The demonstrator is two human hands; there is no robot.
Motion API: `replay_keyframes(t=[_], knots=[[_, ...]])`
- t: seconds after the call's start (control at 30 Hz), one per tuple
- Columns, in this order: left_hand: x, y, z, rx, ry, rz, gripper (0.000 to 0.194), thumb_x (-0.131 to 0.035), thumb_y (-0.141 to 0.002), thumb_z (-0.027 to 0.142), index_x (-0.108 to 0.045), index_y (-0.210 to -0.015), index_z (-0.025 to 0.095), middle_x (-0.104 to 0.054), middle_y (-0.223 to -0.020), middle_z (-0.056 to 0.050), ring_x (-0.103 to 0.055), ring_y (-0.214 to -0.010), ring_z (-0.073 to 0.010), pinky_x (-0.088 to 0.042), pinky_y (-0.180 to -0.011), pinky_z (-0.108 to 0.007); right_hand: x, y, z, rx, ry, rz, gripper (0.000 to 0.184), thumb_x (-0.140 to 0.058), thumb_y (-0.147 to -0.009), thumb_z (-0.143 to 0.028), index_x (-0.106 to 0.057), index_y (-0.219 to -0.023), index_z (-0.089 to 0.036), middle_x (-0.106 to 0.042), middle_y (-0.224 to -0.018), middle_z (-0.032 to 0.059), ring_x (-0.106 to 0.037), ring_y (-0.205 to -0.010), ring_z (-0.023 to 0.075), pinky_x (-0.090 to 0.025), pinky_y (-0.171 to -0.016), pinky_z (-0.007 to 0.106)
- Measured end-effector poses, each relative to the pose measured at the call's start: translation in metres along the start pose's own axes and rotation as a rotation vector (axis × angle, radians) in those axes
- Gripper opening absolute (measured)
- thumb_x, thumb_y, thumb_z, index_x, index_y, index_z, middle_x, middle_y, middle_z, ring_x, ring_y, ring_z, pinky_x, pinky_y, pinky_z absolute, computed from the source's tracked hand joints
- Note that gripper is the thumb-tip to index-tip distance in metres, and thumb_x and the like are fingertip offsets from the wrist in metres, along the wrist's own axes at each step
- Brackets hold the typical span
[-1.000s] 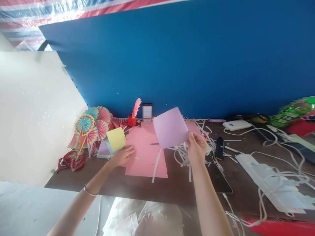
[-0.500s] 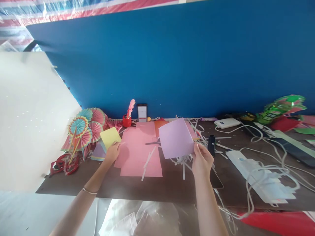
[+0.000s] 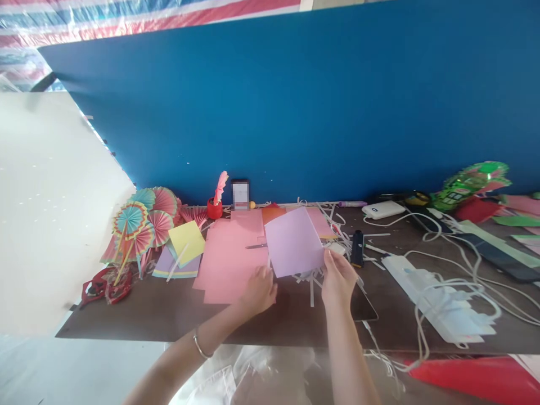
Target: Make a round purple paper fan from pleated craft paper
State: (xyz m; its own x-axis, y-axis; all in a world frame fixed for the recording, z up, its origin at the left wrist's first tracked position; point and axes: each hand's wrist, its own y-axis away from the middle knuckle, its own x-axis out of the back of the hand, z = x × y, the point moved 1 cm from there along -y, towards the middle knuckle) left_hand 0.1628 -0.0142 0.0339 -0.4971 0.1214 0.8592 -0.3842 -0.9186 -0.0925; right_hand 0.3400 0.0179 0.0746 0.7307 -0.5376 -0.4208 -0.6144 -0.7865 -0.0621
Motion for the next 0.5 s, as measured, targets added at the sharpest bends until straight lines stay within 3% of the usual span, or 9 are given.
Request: replay_keyframes(t=[0.1,0.17,0.23,0.3,0.4,0.47,0.5], knots=[[-0.005,-0.009,0.02,-0.119,0.252,-0.092,0.037,-0.038,-0.083,0.024,-0.05,-0.115,0.01,-0.055,-0.111,-0.02,-0.049,-0.107,-0.0282,-0.042,-0.09,-0.042,-0.007,0.002,0.003,-0.007,0.001,-0.027,0.031,-0.08,-0.054,-0.037,-0.067,-0.074,-0.017,-0.064,-0.07,-0.0001,-0.06,-0.063,0.0135,-0.049,-0.057,0.026],[-0.002,-0.01,0.015,-0.123,0.369,-0.145,0.035,-0.038,-0.082,0.021,-0.051,-0.114,0.015,-0.058,-0.109,-0.016,-0.054,-0.099,-0.0251,-0.045,-0.085,-0.038,-0.011,0.001,0.006,-0.041,0.011,-0.079,0.032,-0.08,-0.055,-0.039,-0.067,-0.075,-0.017,-0.065,-0.071,0.0012,-0.061,-0.064,0.0156,-0.05,-0.058,0.029],[0.01,-0.007,-0.01,0.057,0.388,-0.164,0.033,-0.04,-0.079,0.017,-0.056,-0.107,0.013,-0.062,-0.101,-0.016,-0.057,-0.094,-0.0263,-0.046,-0.082,-0.04,-0.016,-0.001,0.01,-0.119,0.05,-0.187,0.033,-0.079,-0.056,-0.041,-0.068,-0.077,-0.018,-0.066,-0.073,0.0025,-0.062,-0.066,0.017,-0.051,-0.059,0.03],[0.032,-0.003,-0.05,0.285,0.483,-0.02,0.032,-0.038,-0.079,0.015,-0.059,-0.103,0.013,-0.063,-0.102,-0.016,-0.057,-0.097,-0.0257,-0.045,-0.084,-0.041,-0.024,-0.003,0.016,-0.228,0.133,-0.374,0.033,-0.077,-0.058,-0.043,-0.069,-0.078,-0.019,-0.067,-0.076,0.0043,-0.063,-0.068,0.0184,-0.051,-0.06,0.03],[0.072,0.003,-0.112,0.432,0.803,0.248,0.036,-0.028,-0.085,0.019,-0.054,-0.109,0.012,-0.063,-0.105,-0.014,-0.059,-0.097,-0.0211,-0.046,-0.084,-0.039,-0.044,-0.001,0.033,-0.377,0.26,-0.685,0.035,-0.075,-0.059,-0.047,-0.069,-0.075,-0.017,-0.068,-0.078,0.0066,-0.063,-0.07,0.02,-0.051,-0.06,0.03],[0.094,0.004,-0.141,0.484,0.929,0.369,0.038,-0.028,-0.087,0.027,-0.052,-0.113,0.012,-0.061,-0.111,-0.014,-0.059,-0.098,-0.0194,-0.047,-0.084,-0.035,-0.063,0.004,0.046,-0.452,0.326,-0.84,0.037,-0.074,-0.059,-0.048,-0.068,-0.074,-0.015,-0.067,-0.075,0.0064,-0.062,-0.068,0.0185,-0.049,-0.059,0.028],[0.102,0.005,-0.151,0.501,0.944,0.374,0.039,-0.03,-0.087,0.032,-0.053,-0.112,0.012,-0.061,-0.111,-0.013,-0.06,-0.097,-0.0189,-0.047,-0.083,-0.034,-0.072,0.007,0.053,-0.482,0.359,-0.903,0.038,-0.074,-0.06,-0.048,-0.069,-0.076,-0.014,-0.066,-0.074,0.0061,-0.061,-0.067,0.0176,-0.049,-0.058,0.027]])
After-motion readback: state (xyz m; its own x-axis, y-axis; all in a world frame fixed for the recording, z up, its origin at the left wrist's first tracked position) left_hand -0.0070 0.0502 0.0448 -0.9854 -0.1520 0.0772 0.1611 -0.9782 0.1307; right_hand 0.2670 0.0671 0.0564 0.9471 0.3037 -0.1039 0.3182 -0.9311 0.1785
